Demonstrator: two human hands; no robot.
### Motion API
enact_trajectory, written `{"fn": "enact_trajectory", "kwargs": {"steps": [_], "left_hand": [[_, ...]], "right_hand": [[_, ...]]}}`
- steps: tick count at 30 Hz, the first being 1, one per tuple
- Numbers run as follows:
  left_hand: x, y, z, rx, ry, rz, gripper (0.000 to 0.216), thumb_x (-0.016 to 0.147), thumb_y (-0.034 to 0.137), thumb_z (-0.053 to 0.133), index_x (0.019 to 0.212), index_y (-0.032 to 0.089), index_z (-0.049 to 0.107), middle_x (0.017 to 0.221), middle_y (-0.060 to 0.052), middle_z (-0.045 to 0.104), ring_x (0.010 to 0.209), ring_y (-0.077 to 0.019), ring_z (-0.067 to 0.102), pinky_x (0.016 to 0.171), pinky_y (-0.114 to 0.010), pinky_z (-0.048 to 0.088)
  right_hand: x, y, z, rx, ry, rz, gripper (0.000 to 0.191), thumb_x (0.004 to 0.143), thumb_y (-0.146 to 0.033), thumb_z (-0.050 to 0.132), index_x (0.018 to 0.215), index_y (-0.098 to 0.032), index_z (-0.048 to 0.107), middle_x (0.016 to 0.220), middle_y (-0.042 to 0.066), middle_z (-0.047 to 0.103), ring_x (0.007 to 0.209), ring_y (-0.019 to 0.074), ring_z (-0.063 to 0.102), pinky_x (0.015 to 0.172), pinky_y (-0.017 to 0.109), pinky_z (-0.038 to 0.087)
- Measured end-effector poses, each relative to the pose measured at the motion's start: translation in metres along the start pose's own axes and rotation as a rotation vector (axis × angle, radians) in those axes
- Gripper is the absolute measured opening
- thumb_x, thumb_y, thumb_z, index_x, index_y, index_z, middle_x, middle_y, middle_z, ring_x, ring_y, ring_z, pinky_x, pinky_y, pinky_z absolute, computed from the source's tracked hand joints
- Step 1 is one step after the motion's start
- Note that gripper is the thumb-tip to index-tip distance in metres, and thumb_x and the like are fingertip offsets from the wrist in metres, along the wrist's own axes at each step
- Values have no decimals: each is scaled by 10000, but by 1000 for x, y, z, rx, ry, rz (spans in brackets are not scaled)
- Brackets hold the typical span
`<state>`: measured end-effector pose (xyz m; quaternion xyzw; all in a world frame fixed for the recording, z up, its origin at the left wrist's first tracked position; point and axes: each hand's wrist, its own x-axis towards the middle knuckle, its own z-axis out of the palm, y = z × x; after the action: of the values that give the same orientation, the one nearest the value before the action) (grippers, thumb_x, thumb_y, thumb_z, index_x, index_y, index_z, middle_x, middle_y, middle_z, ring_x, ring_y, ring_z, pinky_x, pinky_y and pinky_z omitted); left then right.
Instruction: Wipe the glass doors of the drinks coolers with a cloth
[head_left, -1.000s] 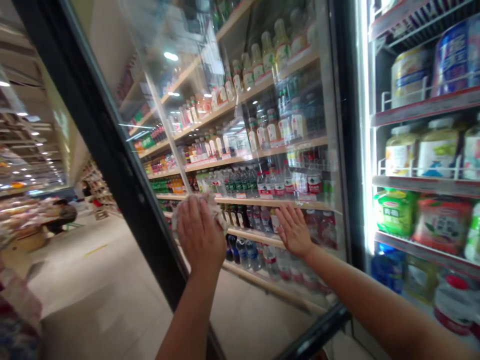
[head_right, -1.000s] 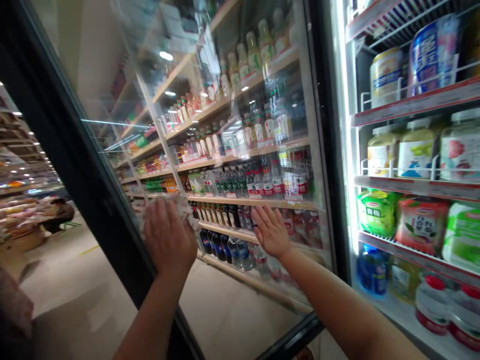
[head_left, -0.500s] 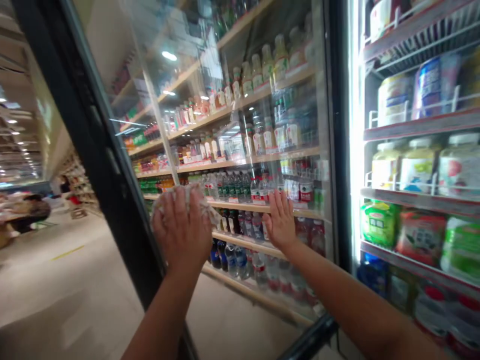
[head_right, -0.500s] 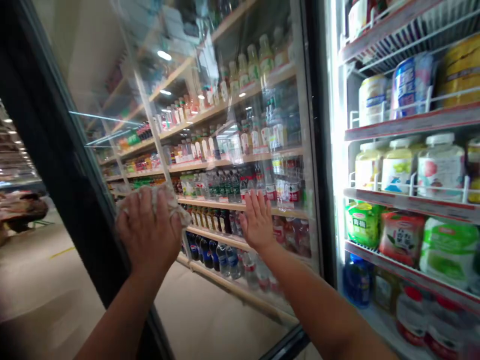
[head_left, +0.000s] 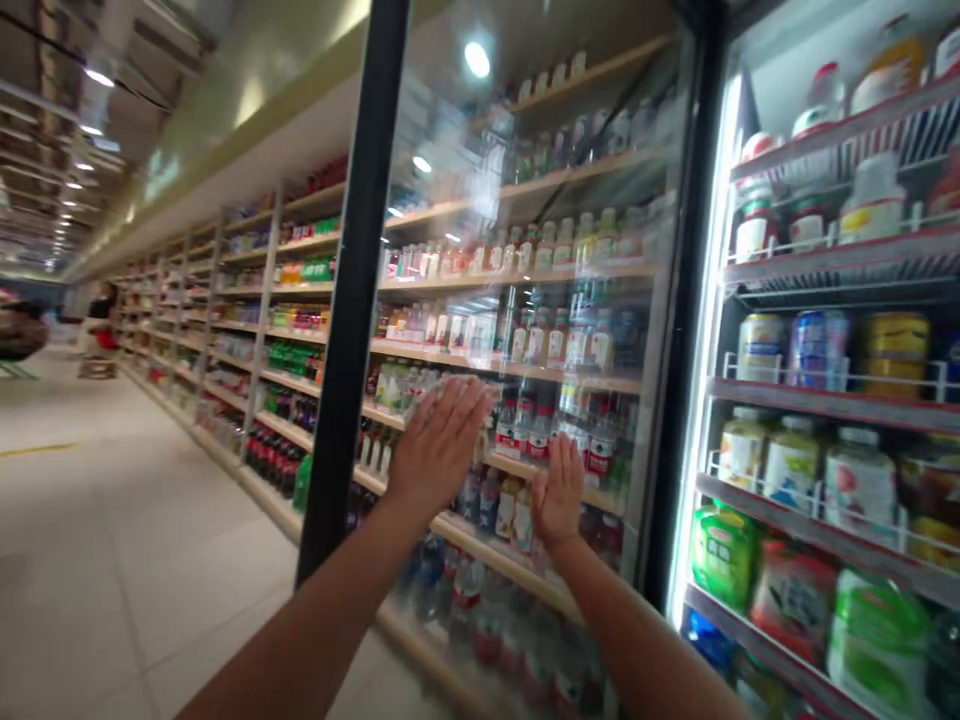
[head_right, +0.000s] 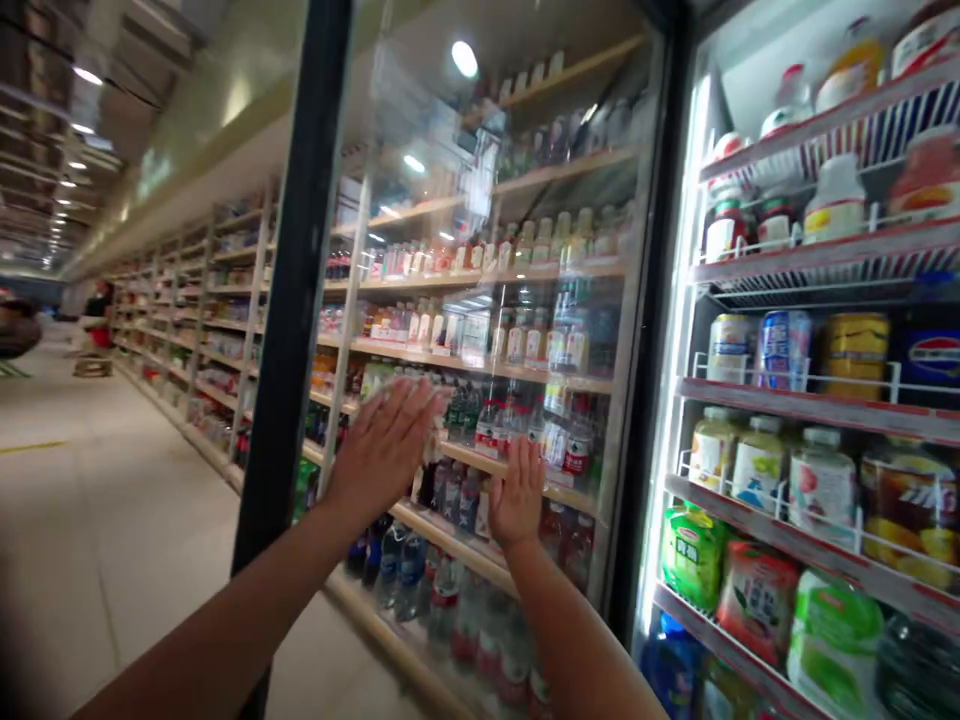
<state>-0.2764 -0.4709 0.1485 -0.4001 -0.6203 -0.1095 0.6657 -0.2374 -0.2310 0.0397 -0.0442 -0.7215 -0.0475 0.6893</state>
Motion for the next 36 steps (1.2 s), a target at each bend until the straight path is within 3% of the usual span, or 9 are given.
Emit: {"fn": "enact_trajectory", "kwargs": {"steps": [5, 12, 17, 20, 24, 26, 28, 31, 36], "left_hand": [[-3, -33, -23, 21, 37, -221, 635, 978, 192, 438, 1580, 209, 238, 1643, -94, 248, 1553, -263, 108, 1254, -500, 223], [-26, -19, -10, 37, -15, -61, 623, 983, 201, 453, 1573, 198, 255, 1638, -83, 275, 1547, -269, 145, 1252, -475, 245], [-28, -21, -7, 19, -6, -99, 605, 975, 172, 437, 1561, 220, 297, 1636, -72, 289, 1543, -270, 185, 1237, -492, 256], [-30, -15, -9, -31, -30, -122, 554, 946, 119, 423, 1484, 244, 455, 1547, -64, 464, 1458, -267, 388, 1151, -471, 378], [-47, -13, -34, -214, -25, -81, 376, 897, 111, 457, 1136, 249, 713, 1126, -26, 742, 1039, -204, 670, 917, -364, 530], [-63, -22, -55, -276, 115, -198, 346, 896, 129, 448, 1094, 230, 714, 1061, -25, 742, 984, -191, 671, 932, -360, 529], [-83, -36, -74, -270, 263, -487, 385, 929, 151, 392, 1183, 217, 673, 1124, -34, 707, 1073, -209, 646, 1004, -392, 505], [-111, -52, -89, -267, 205, -911, 444, 990, 312, 376, 1402, 229, 518, 1294, -77, 606, 1226, -288, 575, 1063, -474, 471], [-140, -39, -85, -467, -7, -870, 680, 948, 558, 440, 1518, 193, 364, 1389, -172, 553, 1315, -360, 512, 1107, -576, 412]], "right_hand": [[-2, 0, 5, -12, 11, -15, 657, 1019, -306, 280, 1622, -208, 40, 1616, 155, 319, 1541, 303, 178, 1166, 617, 296], [-4, -1, 11, -44, 17, -11, 658, 1018, -300, 280, 1622, -215, 32, 1619, 166, 303, 1542, 317, 169, 1147, 632, 314], [-5, -1, 14, -39, 13, -1, 653, 1019, -292, 285, 1621, -217, 45, 1632, 158, 285, 1551, 303, 134, 1171, 650, 278], [-5, -1, 15, -24, 0, 3, 651, 1020, -303, 296, 1620, -214, 60, 1633, 163, 282, 1553, 299, 130, 1177, 657, 262], [-4, 2, 11, -16, -27, 9, 653, 1023, -306, 303, 1619, -212, 54, 1633, 176, 274, 1556, 290, 118, 1181, 646, 265], [-3, 3, 6, -14, -29, 5, 648, 1026, -299, 298, 1618, -223, 46, 1632, 174, 272, 1558, 283, 113, 1180, 642, 269], [-2, 0, -1, -3, -31, 3, 638, 1029, -293, 287, 1617, -235, 46, 1628, 170, 280, 1558, 272, 118, 1182, 635, 272], [-1, -14, -9, 30, -40, 54, 631, 1036, -308, 271, 1616, -221, 38, 1635, 183, 253, 1559, 270, 112, 1187, 634, 262], [-3, -58, -17, 85, -14, 227, 650, 1042, -365, 244, 1616, -178, 2, 1670, 217, 92, 1565, 309, 34, 1177, 688, 204]]}}
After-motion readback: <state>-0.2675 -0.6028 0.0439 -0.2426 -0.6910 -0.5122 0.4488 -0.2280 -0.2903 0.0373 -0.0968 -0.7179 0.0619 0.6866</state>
